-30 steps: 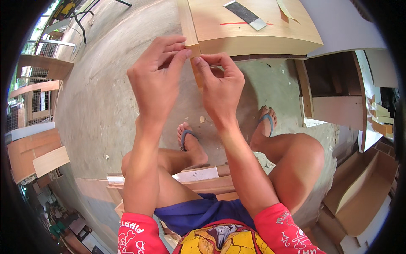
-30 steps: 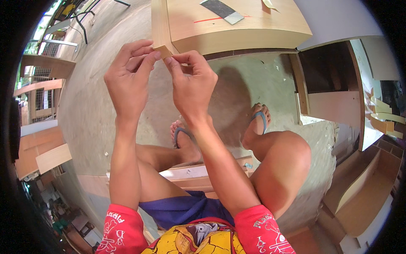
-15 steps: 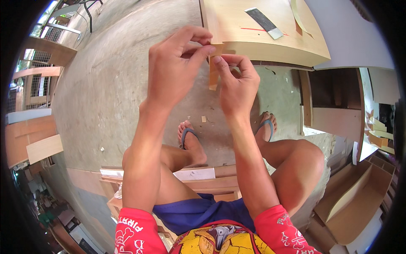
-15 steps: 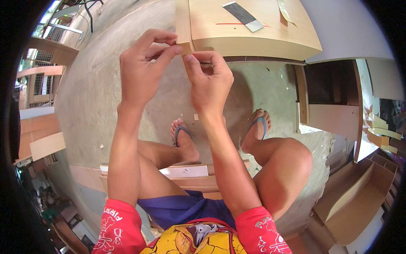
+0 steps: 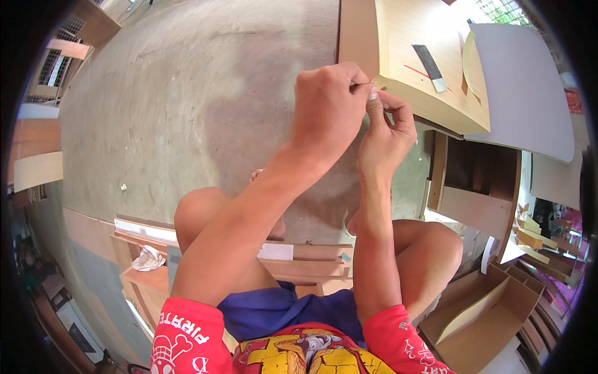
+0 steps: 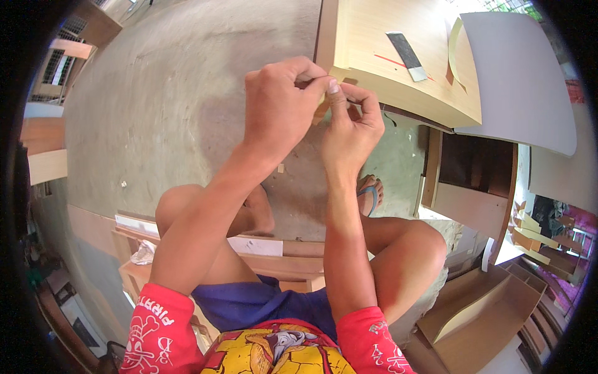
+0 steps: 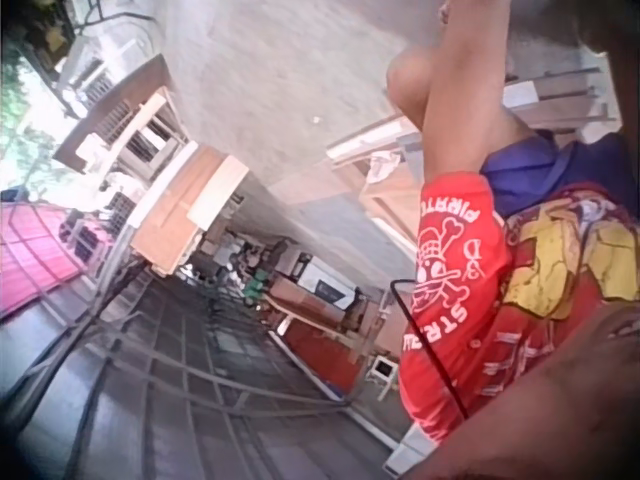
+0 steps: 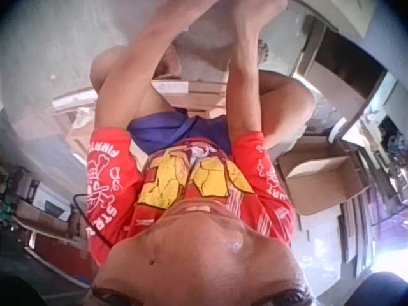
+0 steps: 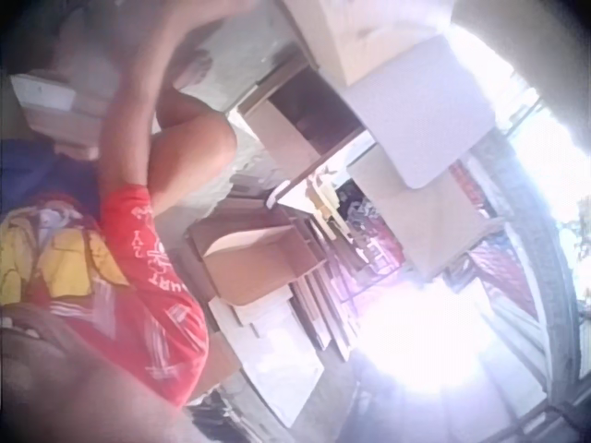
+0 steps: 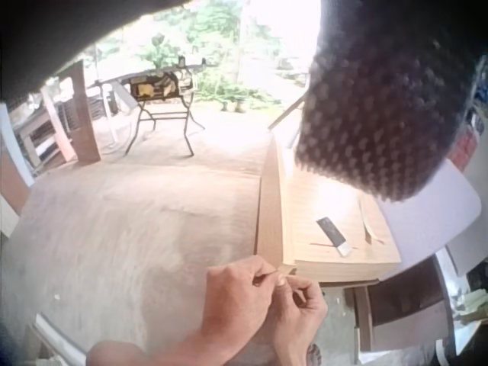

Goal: The person sits on the floor and assembles a wooden cabinet. They use a utility knife to trim thin wooden strips and fit them into grooves on the cabinet edges. The person repeatedly aligns and presses the strips into place, occasionally adjusting the cabinet's position.

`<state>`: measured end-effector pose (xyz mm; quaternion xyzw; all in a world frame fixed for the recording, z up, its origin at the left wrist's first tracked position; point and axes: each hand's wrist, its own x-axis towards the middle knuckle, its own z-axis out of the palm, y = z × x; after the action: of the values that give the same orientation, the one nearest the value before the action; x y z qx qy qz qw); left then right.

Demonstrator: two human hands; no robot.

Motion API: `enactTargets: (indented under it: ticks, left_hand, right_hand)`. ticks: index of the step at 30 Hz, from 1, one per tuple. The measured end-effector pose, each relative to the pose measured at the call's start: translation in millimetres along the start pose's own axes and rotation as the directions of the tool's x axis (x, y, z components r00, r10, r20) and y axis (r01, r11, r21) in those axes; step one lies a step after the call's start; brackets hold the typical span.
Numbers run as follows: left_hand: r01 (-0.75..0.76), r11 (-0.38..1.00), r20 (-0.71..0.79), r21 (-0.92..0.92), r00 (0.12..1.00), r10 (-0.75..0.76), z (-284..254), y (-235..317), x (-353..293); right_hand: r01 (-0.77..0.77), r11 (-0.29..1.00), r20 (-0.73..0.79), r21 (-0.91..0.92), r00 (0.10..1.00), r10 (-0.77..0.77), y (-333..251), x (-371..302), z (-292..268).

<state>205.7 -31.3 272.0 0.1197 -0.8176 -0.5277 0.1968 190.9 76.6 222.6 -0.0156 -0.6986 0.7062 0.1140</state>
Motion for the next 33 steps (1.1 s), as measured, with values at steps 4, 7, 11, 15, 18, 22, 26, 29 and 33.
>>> enactTargets:
  ticks: [4, 7, 11, 15, 18, 22, 26, 29, 33]
  left_hand:
    - [-0.060, 0.998, -0.009, 0.004, 0.998, 0.060, 0.6, -4.4, 0.5]
    - [-0.126, 0.991, -0.036, 0.033, 0.991, 0.127, 2.3, -8.1, 1.2]
    - [-0.120, 0.992, -0.041, 0.039, 0.992, 0.122, 4.4, -6.8, 1.4]
    - [-0.105, 0.992, -0.034, 0.066, 0.994, 0.107, 4.0, -6.9, 2.3]
    - [-0.086, 0.993, -0.014, 0.075, 0.996, 0.087, 1.5, -5.1, 3.4]
    - [-0.106, 0.994, -0.050, 0.002, 0.993, 0.106, 4.3, -5.1, 0.9]
    - [-0.245, 0.970, -0.101, 0.001, 0.965, 0.244, 5.6, -2.0, 5.8]
    - [-0.312, 0.950, -0.056, 0.031, 0.948, 0.313, 2.5, -7.4, 11.2]
    - [-0.300, 0.953, 0.026, 0.042, 0.954, 0.299, -5.8, -6.0, 16.0]
  right_hand:
    - [0.010, 1.000, -0.010, -0.002, 1.000, -0.010, -1.1, -1.4, 3.3]
    - [0.019, 1.000, -0.003, 0.009, 1.000, -0.019, 0.6, -0.5, 2.7]
    - [0.027, 0.999, -0.014, 0.031, 1.000, -0.026, 2.4, 0.3, 1.7]
    - [-0.006, 1.000, -0.014, 0.008, 1.000, 0.006, -1.1, -0.2, 2.6]
    - [-0.045, 0.998, -0.018, -0.039, 0.999, 0.045, -8.1, -1.3, 2.5]
    - [-0.116, 0.993, 0.008, -0.017, 0.993, 0.116, -12.1, -0.7, 0.1]
    - [-0.084, 0.995, 0.004, 0.055, 0.996, 0.084, -12.2, -0.4, 1.8]
    - [-0.088, 0.995, 0.008, 0.036, 0.996, 0.088, -8.0, 1.0, -1.1]
    - [-0.076, 0.997, 0.030, 0.019, 0.997, 0.075, -5.9, 2.6, -3.2]
